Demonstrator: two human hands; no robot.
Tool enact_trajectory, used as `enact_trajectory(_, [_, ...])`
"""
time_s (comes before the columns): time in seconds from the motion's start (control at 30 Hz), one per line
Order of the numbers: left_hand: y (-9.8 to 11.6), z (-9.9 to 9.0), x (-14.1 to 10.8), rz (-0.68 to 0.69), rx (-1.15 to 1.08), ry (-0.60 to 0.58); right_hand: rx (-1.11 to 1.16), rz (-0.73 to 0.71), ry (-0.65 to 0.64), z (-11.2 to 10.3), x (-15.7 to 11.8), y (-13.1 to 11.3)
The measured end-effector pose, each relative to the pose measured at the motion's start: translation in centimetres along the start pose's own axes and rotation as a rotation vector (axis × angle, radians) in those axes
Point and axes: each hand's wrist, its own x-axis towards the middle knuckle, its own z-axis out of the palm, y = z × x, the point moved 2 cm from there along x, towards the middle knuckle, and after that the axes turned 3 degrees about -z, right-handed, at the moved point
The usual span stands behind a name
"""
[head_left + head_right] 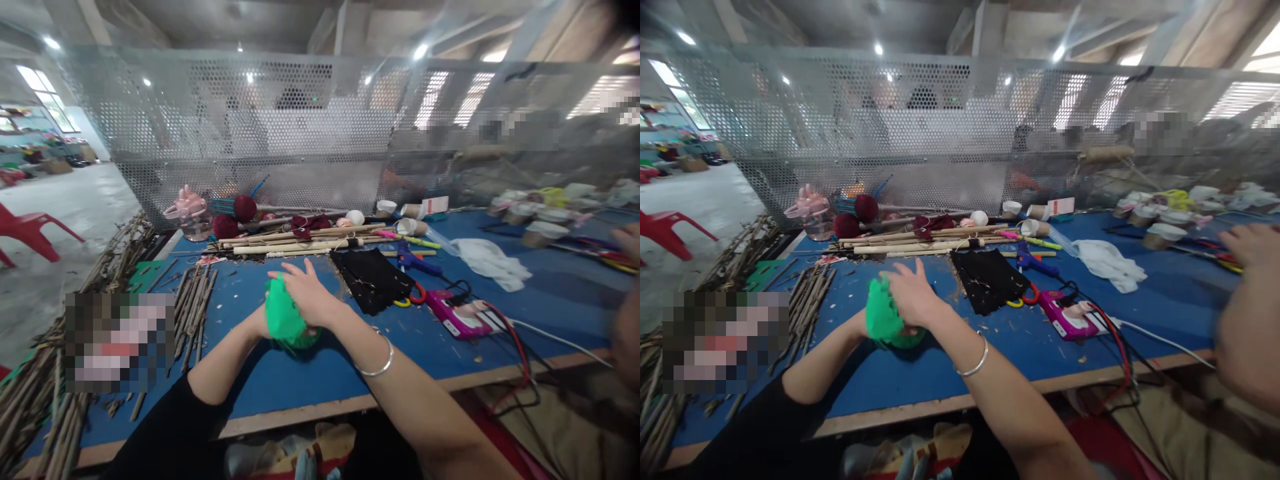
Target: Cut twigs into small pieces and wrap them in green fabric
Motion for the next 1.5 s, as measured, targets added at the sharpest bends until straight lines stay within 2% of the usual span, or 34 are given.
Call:
enact_trajectory(0.07, [-0.2,0.3,-0.1,-0.038,-0.114,-0.010,0.154,0.051,-0.099,-0.2,1.0,0.5])
enact_trajectory(0.17, [-0.7,0.8,-0.3,-0.122,-0.422,-0.031,0.496,0.165,-0.238,0.5,3.3,2.6])
enact_trajectory(0.23, [-0.9,1.2,-0.3,-0.162,-0.613,-0.125,0.604,0.344,-0.165,1.1,4.4,4.9])
enact_trajectory(0.27, [-0.9,1.3,-0.3,-0.182,-0.689,-0.154,0.597,0.422,-0.080,1.3,4.6,6.0])
enact_trajectory(0.3, [-1.0,1.2,-0.3,-0.199,-0.748,-0.138,0.571,0.480,0.025,1.3,4.4,6.9])
enact_trajectory(0.33, [-1.1,1.1,-0.2,-0.213,-0.791,-0.071,0.552,0.506,0.137,1.2,3.9,7.4])
enact_trajectory(0.4, [-1.3,0.5,0.1,-0.231,-0.803,0.153,0.565,0.484,0.345,0.7,2.3,7.5])
enact_trajectory(0.43, [-1.4,0.1,0.2,-0.229,-0.771,0.274,0.578,0.429,0.427,0.3,1.3,7.0])
enact_trajectory(0.5, [-1.5,-0.5,0.4,-0.208,-0.646,0.444,0.564,0.272,0.481,-0.5,-0.4,5.3])
enact_trajectory(0.53, [-1.5,-0.8,0.4,-0.187,-0.564,0.479,0.538,0.179,0.459,-0.9,-1.0,4.3])
enact_trajectory(0.6, [-1.5,-1.0,0.5,-0.141,-0.401,0.464,0.461,0.017,0.375,-1.2,-1.7,2.6])
enact_trajectory(0.67, [-1.4,-1.1,0.5,-0.106,-0.291,0.414,0.378,-0.053,0.301,-1.3,-1.9,1.7])
enact_trajectory(0.9, [-1.6,-0.9,0.2,-0.106,-0.211,0.337,0.231,0.027,0.306,-1.6,-2.7,2.8])
enact_trajectory(1.1, [-1.4,-1.2,0.1,-0.136,-0.160,0.419,0.240,0.008,0.386,-2.6,-3.2,2.9])
enact_trajectory(1.2, [-1.2,-1.2,0.0,-0.157,-0.186,0.467,0.264,-0.001,0.381,-2.5,-3.2,2.9])
enact_trajectory(1.37, [-1.0,-1.2,0.0,-0.092,-0.190,0.474,0.193,0.013,0.316,-1.8,-3.0,3.3])
enact_trajectory(1.5, [-1.0,-1.5,0.0,-0.032,-0.155,0.408,0.209,-0.022,0.340,-1.8,-2.9,3.3])
